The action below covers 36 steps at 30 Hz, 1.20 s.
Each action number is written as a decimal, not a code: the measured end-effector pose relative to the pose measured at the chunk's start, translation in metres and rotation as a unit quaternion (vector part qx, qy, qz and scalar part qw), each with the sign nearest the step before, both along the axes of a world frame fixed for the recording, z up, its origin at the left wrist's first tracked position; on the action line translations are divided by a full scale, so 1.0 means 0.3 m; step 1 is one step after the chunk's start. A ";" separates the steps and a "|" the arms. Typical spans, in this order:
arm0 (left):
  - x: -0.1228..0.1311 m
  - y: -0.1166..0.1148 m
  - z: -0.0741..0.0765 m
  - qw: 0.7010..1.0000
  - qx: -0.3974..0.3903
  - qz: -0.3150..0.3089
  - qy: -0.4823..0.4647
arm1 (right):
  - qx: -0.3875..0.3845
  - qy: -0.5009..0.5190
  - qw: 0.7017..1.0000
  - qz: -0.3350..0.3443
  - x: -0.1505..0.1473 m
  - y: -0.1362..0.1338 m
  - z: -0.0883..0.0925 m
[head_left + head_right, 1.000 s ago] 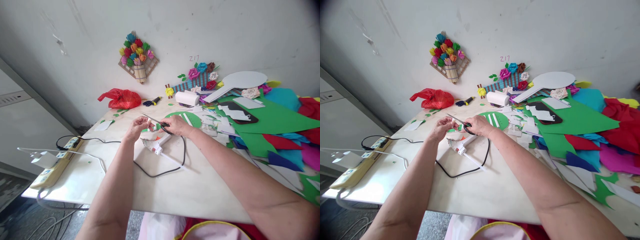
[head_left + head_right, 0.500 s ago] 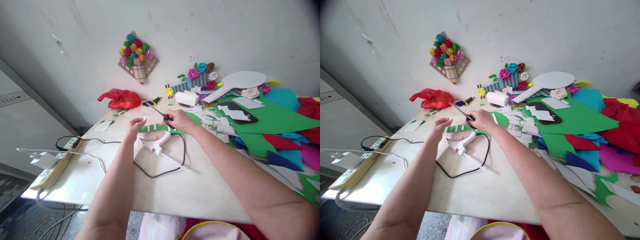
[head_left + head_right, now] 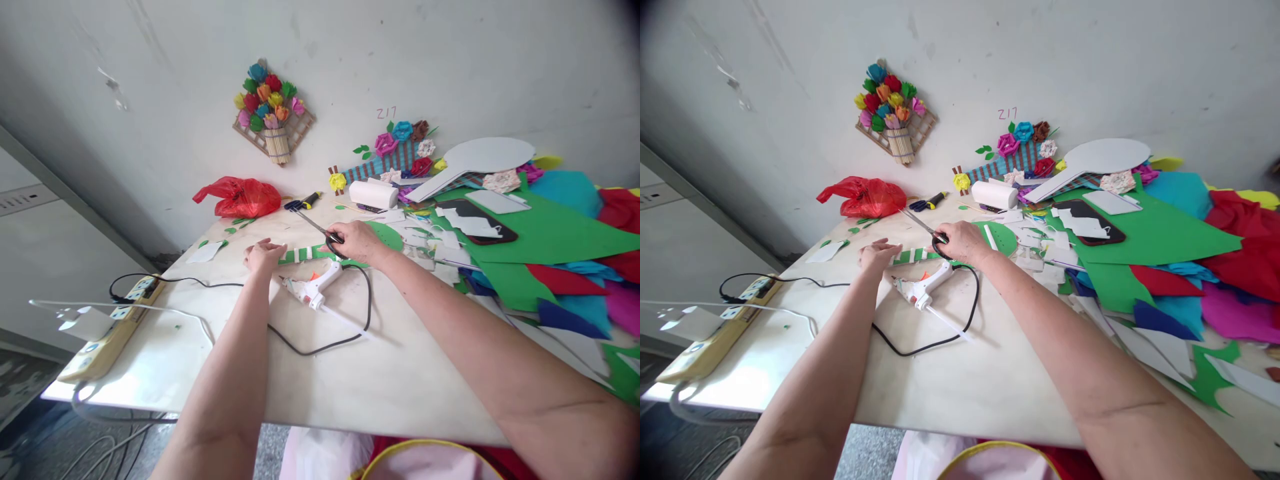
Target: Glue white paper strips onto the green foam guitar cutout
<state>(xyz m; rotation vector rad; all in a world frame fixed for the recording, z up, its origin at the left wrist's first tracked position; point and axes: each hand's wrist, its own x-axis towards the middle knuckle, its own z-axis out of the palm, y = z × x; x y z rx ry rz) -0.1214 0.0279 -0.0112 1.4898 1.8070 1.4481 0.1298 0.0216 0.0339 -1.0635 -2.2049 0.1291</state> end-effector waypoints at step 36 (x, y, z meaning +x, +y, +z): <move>-0.039 -0.075 0.061 0.930 -0.138 -0.122 0.319 | 0.012 -0.009 1.000 -0.013 -0.003 0.009 -0.011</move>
